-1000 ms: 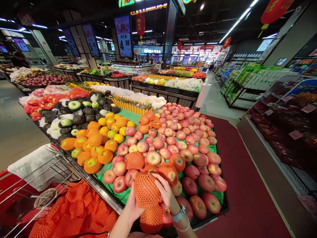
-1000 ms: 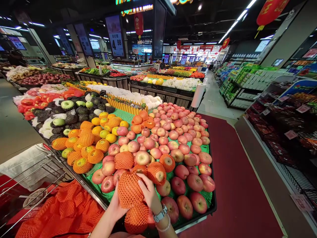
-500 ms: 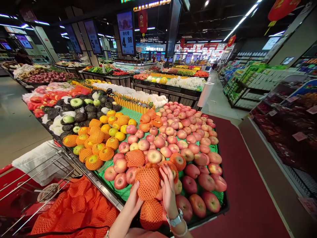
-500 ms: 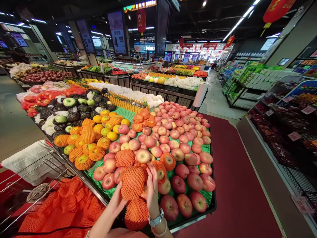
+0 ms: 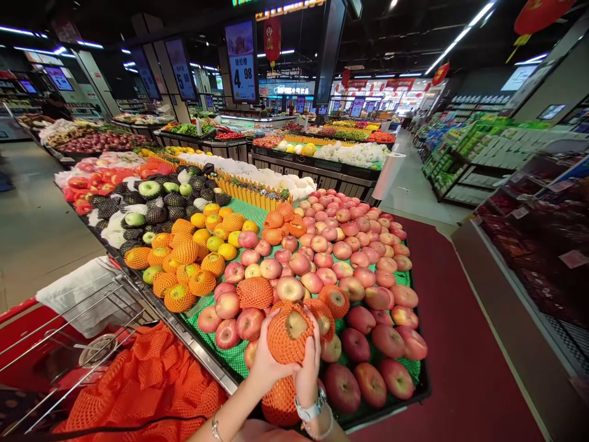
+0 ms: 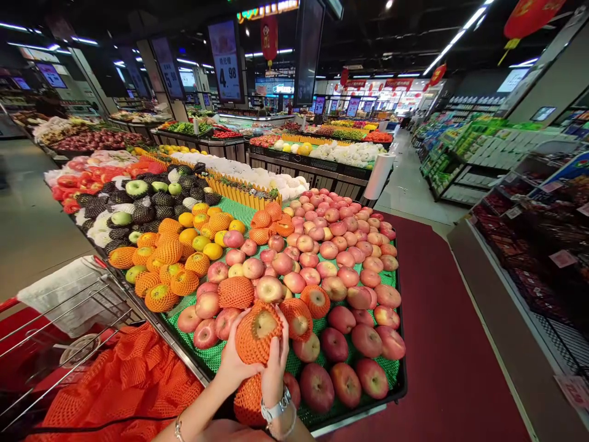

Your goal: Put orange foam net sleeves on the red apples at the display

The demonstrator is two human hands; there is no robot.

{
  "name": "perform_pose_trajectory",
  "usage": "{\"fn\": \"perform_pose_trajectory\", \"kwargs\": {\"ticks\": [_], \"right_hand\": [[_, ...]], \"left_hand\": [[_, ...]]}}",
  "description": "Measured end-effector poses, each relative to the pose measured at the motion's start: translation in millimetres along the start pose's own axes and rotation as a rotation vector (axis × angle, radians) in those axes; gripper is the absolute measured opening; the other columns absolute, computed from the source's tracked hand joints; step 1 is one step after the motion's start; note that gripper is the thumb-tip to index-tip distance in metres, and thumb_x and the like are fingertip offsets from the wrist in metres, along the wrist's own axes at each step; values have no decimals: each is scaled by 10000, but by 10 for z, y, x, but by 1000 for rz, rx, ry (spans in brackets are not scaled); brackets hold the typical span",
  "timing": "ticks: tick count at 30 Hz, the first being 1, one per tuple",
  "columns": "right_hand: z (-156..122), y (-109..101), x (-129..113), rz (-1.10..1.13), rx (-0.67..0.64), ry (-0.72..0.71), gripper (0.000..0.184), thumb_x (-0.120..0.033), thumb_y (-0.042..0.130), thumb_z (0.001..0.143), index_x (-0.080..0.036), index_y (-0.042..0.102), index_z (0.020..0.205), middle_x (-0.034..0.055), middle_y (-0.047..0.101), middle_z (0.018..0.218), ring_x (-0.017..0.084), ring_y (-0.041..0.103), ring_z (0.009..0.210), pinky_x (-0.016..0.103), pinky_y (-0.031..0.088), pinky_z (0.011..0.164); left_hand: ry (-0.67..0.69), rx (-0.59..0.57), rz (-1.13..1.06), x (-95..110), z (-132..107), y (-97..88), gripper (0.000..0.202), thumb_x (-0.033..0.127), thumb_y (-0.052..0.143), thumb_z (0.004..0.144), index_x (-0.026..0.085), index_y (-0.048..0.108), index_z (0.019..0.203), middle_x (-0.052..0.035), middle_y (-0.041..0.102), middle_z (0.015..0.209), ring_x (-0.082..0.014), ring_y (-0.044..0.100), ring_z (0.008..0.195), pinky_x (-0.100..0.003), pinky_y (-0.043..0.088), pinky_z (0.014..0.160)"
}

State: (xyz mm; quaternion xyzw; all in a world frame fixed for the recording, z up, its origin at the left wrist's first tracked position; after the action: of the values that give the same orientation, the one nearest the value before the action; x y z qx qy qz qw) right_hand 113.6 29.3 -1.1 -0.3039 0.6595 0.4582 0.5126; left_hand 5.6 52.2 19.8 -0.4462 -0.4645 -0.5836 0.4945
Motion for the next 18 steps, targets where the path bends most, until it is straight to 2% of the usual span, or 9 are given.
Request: {"fn": "perform_pose_trajectory", "kwargs": {"ticks": [2,3,6,8,10,13,15,18], "right_hand": [[6,13,-100,-20,-121,-19,737,-660,453,934,-237,389,1534,72,404,1606,271,201,1561,520,153,1288],[27,18,-168,-33,-202,-24,702,-635,473,939,-242,427,1518,67,420,1599,261,234,1553,498,183,1285],[151,2,-384,-70,-441,-45,623,-551,539,951,-263,470,1498,55,409,1611,232,284,1538,459,199,1282],[252,-43,-484,-79,-537,-51,707,-556,602,921,-266,409,1536,63,350,1641,233,258,1547,458,176,1284],[317,-83,-535,-96,-683,-43,930,-637,694,825,-250,317,1581,83,267,1674,260,195,1564,450,140,1284],[323,-113,-550,-143,-960,8,1248,-766,777,616,-236,235,1608,102,209,1689,307,123,1573,408,102,1279],[308,-124,-549,-137,-1050,63,1273,-789,771,589,-246,235,1608,99,239,1681,321,119,1572,401,102,1275],[318,-142,-544,-106,-1044,173,1086,-660,774,719,-250,282,1597,89,319,1647,316,178,1560,421,116,1271]], "left_hand": [[-28,119,-115,-126,-10,-58,1046,566,950,412,234,577,1332,-136,585,1412,-448,444,1390,-529,302,1217],[-93,159,-203,-200,-13,-110,999,567,942,423,239,603,1303,-124,613,1384,-441,456,1383,-524,309,1214],[-438,176,-513,-396,-18,-329,879,590,905,494,226,647,1252,-134,686,1281,-419,494,1361,-557,355,1177],[-648,98,-663,-450,-32,-472,696,556,868,594,217,685,1174,-138,727,1187,-393,542,1328,-578,386,1143],[-811,-46,-741,-443,-71,-545,527,540,833,660,202,723,1049,-135,761,1086,-376,583,1297,-572,401,1127],[-984,-247,-817,-380,-186,-480,596,651,834,618,167,749,955,-150,790,995,-397,600,1282,-545,415,1117],[-1012,-304,-867,-336,-262,-372,708,715,839,559,155,757,984,-161,794,1014,-417,589,1290,-546,423,1104],[-969,-302,-924,-291,-325,-243,789,720,847,543,175,740,1104,-159,778,1104,-429,573,1302,-562,429,1085]]}}
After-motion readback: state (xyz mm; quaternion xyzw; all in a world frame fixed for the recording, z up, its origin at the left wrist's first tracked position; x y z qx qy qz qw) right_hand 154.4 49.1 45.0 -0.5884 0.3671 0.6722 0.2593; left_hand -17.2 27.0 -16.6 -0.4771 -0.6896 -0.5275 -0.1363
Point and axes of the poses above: each hand's wrist, its own z-axis towards the middle knuckle, its own y-axis out of the palm, x = y × z, the point moved 2 cm from there along z, towards the middle knuckle
